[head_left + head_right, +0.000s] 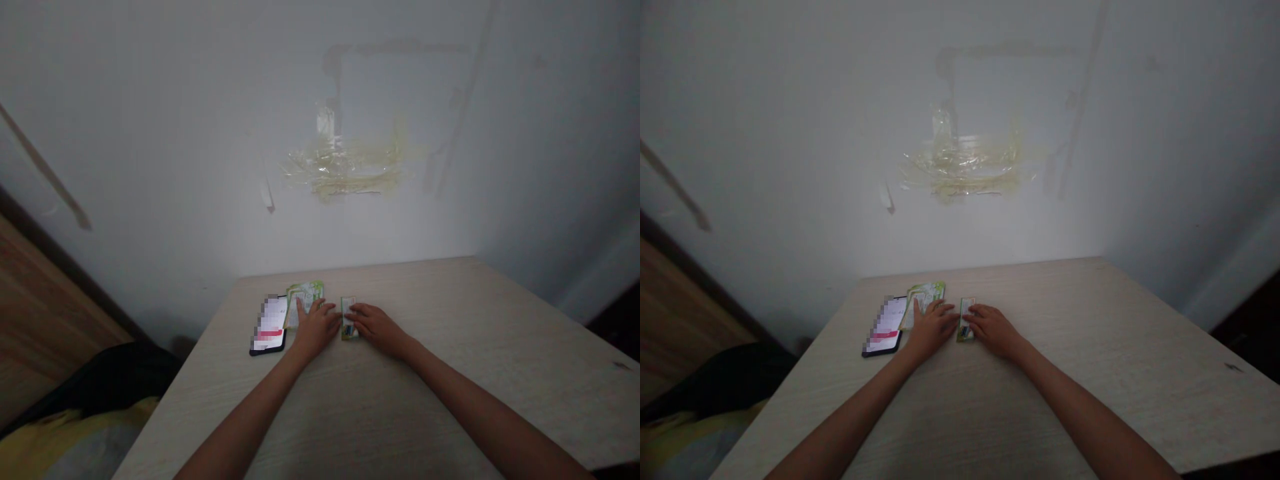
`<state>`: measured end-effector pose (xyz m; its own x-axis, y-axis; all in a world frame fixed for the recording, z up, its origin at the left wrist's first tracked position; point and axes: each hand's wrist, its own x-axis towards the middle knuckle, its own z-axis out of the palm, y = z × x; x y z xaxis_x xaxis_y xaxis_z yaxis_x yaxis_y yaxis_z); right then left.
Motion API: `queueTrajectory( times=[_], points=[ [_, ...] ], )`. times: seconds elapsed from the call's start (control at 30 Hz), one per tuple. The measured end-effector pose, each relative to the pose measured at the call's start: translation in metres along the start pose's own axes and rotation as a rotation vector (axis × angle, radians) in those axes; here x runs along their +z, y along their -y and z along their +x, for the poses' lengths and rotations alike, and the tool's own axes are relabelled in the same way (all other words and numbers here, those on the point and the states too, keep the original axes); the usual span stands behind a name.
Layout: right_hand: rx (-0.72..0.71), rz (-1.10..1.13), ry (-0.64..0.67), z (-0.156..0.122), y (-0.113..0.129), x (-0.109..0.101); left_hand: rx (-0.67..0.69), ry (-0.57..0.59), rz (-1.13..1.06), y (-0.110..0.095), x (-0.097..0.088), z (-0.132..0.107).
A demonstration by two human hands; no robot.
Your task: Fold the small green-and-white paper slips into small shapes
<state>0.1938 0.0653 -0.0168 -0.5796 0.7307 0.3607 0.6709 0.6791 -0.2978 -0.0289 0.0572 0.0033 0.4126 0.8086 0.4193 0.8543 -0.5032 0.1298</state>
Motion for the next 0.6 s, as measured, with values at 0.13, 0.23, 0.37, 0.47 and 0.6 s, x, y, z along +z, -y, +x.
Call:
queueTrajectory(
  times=[0.13,0.23,0.37,0.47,0.6],
  points=[
    [0.009,0.043,-0.008,0.000,-0.001,-0.001,-0.005,-0.011,0.015,-0.001,0.000,-0.003],
    [0.013,0.055,-0.012,-0.001,-0.001,-0.001,0.017,-0.032,0.028,-0.004,-0.001,-0.005],
    [0.018,0.035,-0.015,-0.001,0.000,-0.001,0.009,-0.050,0.033,-0.007,-0.002,-0.006],
    [0.026,0.023,-0.011,-0.001,0.001,-0.001,-0.001,-0.053,0.023,-0.009,-0.001,-0.007],
    [0.013,0.028,0.002,-0.002,0.000,-0.002,-0.002,-0.056,0.008,-0.011,-0.002,-0.010]
  ],
)
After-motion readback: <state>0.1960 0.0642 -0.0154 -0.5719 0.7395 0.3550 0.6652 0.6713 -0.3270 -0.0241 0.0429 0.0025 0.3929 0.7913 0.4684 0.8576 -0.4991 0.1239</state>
